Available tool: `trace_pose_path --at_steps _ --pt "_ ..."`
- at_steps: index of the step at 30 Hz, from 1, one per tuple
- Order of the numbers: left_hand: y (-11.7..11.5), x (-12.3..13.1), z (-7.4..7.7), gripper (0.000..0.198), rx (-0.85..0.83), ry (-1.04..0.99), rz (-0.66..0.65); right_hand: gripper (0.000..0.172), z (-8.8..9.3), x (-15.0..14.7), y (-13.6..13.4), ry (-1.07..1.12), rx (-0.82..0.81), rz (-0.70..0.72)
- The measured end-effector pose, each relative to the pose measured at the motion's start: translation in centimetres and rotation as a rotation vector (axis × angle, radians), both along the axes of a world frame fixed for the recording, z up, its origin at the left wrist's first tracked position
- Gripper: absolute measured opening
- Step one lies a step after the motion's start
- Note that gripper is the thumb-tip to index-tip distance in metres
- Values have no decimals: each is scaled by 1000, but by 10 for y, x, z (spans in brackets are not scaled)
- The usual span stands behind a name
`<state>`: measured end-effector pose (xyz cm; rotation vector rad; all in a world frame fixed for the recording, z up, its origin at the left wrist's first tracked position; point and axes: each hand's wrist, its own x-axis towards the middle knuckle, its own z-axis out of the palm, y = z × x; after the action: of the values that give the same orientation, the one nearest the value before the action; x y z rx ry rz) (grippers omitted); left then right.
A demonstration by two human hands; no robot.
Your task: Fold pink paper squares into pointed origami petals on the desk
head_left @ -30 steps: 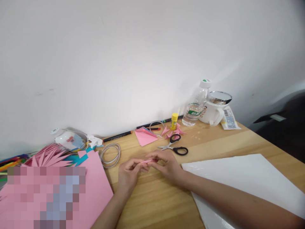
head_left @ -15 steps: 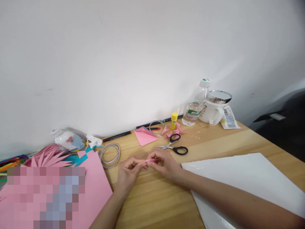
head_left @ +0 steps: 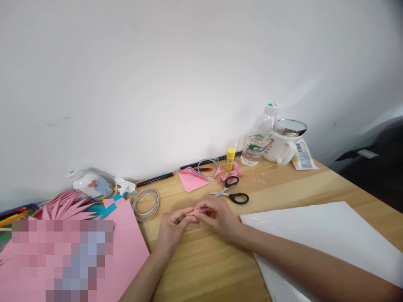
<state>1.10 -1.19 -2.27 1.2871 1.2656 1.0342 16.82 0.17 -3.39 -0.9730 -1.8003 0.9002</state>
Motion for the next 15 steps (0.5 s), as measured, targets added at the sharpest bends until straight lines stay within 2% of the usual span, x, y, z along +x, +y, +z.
trace_pose_path --at_steps 3,8,15 --pt "-1 0 0 18 11 -24 35 11 1 0 0 56 -50 -15" --pt "-2 -1 -6 18 86 -13 121 12 1 1 1 82 -29 -9" --pt "-5 2 3 8 97 32 118 19 1 1 0 64 -19 -3"
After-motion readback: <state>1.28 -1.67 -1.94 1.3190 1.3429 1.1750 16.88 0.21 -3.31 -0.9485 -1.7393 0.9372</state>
